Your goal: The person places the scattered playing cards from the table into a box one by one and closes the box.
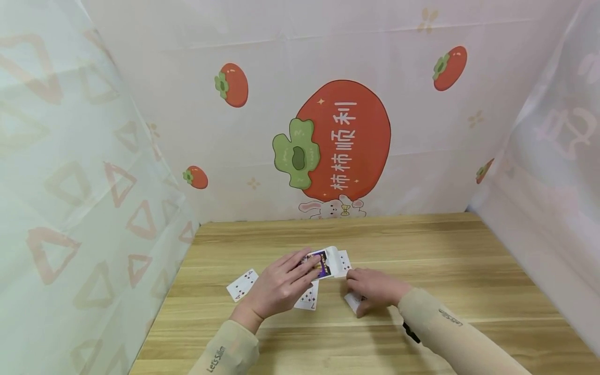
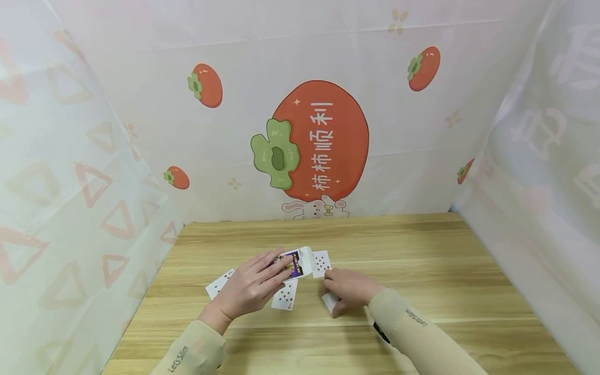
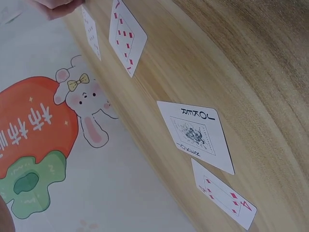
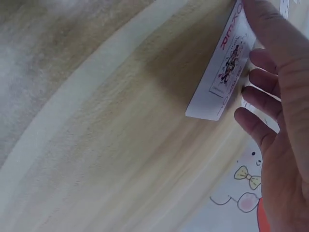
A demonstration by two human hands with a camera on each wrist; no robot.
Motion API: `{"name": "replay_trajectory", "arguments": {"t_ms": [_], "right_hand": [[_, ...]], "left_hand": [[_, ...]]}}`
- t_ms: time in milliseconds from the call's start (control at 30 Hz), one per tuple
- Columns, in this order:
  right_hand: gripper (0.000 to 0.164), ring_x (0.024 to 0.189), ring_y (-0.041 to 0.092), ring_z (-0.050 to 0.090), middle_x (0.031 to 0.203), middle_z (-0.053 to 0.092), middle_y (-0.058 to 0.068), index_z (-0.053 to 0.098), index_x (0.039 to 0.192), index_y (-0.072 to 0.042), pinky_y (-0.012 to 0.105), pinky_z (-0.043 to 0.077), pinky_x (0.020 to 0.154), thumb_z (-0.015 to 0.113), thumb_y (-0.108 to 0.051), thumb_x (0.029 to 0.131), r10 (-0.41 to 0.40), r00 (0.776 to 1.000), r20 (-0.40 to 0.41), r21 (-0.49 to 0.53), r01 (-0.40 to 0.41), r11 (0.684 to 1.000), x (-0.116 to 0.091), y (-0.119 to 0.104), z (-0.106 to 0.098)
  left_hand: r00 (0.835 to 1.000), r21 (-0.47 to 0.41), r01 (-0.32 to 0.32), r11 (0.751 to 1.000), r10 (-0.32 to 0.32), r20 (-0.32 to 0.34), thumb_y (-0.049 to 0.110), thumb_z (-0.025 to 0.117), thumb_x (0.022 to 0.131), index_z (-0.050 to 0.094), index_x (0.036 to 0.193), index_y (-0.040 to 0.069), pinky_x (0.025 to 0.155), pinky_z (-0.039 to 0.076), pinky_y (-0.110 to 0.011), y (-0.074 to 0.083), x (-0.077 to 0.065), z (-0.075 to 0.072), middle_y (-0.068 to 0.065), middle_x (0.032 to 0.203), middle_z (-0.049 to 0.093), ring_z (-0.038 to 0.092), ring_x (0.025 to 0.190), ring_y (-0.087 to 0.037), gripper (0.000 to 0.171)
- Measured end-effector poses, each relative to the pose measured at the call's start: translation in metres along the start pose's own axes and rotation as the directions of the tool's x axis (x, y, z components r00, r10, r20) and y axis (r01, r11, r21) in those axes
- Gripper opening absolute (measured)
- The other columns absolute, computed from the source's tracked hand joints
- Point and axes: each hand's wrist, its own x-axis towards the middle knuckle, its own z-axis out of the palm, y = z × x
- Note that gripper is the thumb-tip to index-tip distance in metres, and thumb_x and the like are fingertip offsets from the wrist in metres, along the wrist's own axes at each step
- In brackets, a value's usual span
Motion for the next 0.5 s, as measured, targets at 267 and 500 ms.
{"name": "replay_trajectory", "arguments": {"t_ms": [267,500], "right_hand": [[0.048,0.096,0.007,0.049,0.111,0.055,-0.004,0.066,0.113,-0.015,0.028,0.052,0.088,0.083,-0.012,0.068,0.028,0.999,-0.021,0.116,-0.025,0.993,-0.009,0.004,-0.001],[0.042,0.096,0.009,0.046,0.103,0.053,-0.008,0.066,0.108,-0.014,0.032,0.049,0.087,0.087,-0.023,0.074,0.06,0.998,-0.018,0.053,-0.059,0.997,-0.014,0.0,-0.003]], "left_hand": [[1.0,-0.008,0.008,1.0,-0.008,0.017,0.021,0.06,0.099,0.074,0.124,0.008,0.105,0.054,-0.042,0.0,-0.002,0.0,-0.011,0.134,0.068,0.06,0.131,-0.033,0.032],[1.0,-0.013,0.001,1.0,-0.001,0.002,0.02,0.062,0.097,0.074,0.123,0.007,0.105,0.054,-0.043,-0.001,-0.002,0.0,-0.011,0.134,0.068,0.06,0.13,-0.034,0.032]]}}
